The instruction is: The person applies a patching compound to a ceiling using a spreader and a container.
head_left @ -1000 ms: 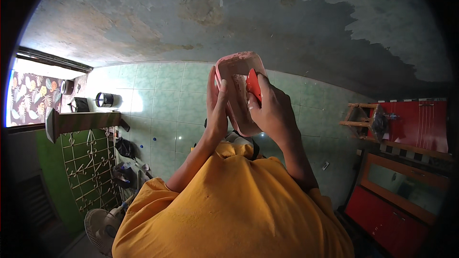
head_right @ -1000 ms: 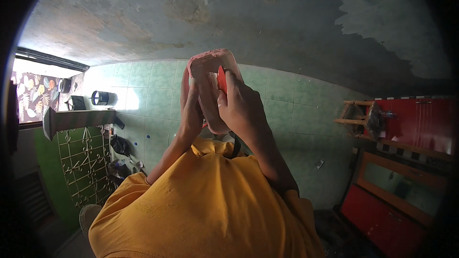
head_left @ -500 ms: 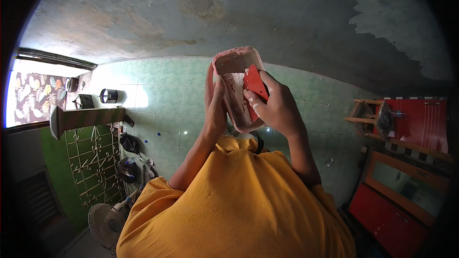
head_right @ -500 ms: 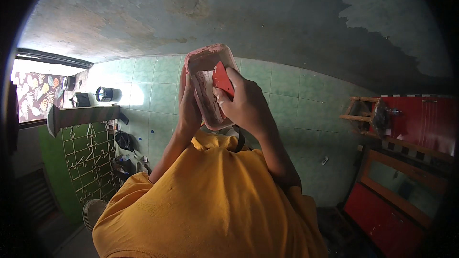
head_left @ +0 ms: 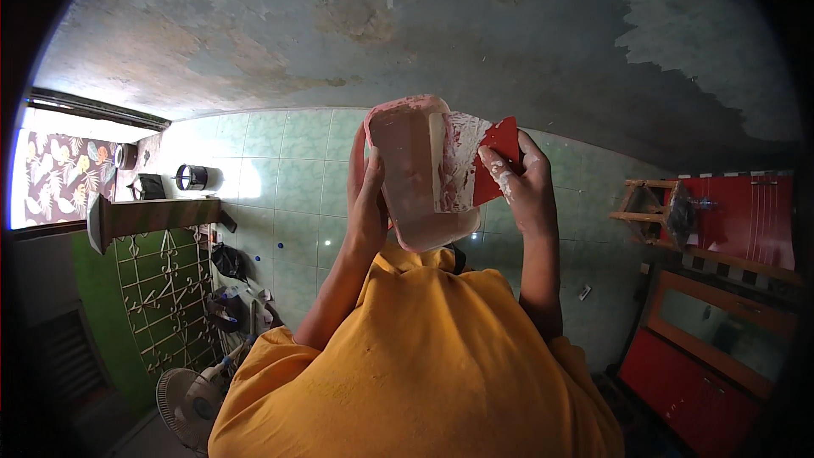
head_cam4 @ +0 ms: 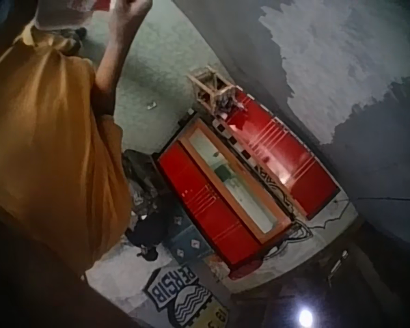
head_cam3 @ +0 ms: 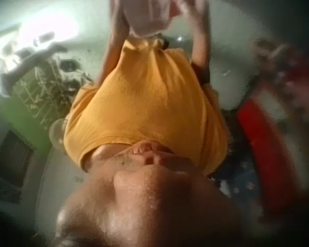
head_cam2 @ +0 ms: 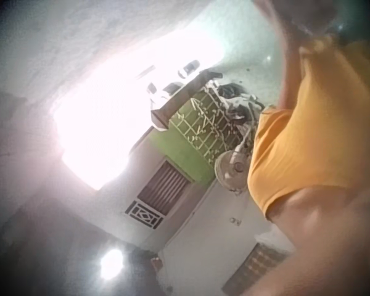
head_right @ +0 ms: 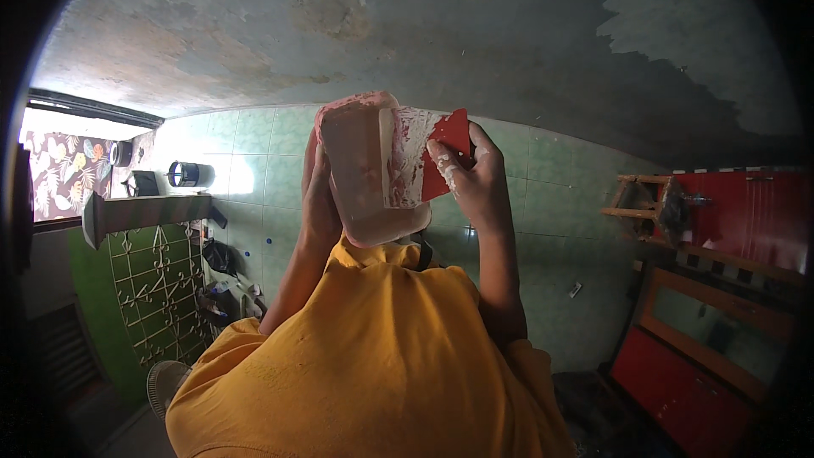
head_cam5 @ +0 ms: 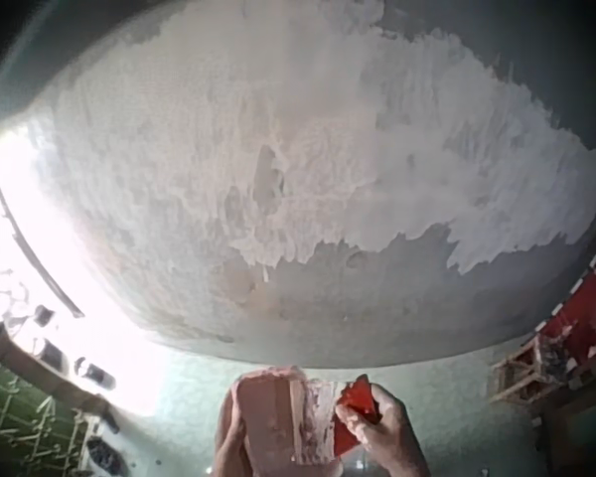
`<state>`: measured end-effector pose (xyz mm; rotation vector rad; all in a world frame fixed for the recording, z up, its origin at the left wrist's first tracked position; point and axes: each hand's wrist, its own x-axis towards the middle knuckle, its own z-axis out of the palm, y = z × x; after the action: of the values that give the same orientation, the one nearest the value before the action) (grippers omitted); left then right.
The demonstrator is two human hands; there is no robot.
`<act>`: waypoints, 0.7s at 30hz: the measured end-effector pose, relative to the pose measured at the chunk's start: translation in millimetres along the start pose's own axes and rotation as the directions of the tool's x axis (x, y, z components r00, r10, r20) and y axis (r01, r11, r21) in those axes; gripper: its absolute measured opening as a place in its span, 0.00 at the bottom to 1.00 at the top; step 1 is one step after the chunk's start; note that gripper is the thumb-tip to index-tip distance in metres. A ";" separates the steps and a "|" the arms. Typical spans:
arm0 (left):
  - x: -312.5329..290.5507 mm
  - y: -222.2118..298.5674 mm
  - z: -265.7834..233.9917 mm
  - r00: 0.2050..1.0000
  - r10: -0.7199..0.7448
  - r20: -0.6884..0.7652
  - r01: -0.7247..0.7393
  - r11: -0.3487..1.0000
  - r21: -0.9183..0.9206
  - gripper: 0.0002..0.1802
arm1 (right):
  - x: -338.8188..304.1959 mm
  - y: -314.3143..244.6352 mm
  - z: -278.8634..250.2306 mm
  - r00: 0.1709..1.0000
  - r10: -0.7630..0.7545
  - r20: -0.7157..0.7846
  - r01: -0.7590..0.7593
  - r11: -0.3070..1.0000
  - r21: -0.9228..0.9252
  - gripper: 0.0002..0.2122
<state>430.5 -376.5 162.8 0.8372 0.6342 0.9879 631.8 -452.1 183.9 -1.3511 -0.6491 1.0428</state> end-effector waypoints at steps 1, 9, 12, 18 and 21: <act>0.6 1.7 -3.9 1.000 -0.012 0.020 0.012 1.000 0.000 0.40 | 0.9 0.4 1.4 0.999 -0.016 -0.034 0.016 1.000 0.015 0.09; 6.5 4.2 -43.2 1.000 -0.009 -0.019 0.012 0.991 0.130 0.44 | 22.9 4.4 8.6 0.989 -0.040 -0.142 0.041 0.999 0.004 0.09; 12.8 18.7 -55.5 1.000 -0.006 0.028 0.002 0.992 0.128 0.44 | 33.9 3.1 16.8 0.984 -0.049 -0.169 0.049 0.999 -0.001 0.09; 37.1 50.2 -92.9 0.994 -0.075 0.078 0.072 0.997 0.042 0.43 | 57.4 6.8 58.6 0.985 -0.052 -0.166 0.065 0.995 0.077 0.10; 59.5 77.4 -121.3 0.989 -0.087 0.122 0.084 0.996 0.031 0.42 | 68.8 11.8 108.5 0.985 -0.044 -0.168 0.086 0.964 0.253 0.10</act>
<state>325.3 -261.8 157.2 0.8799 0.5731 0.8456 564.2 -342.5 176.7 -1.1625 -0.4170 0.9200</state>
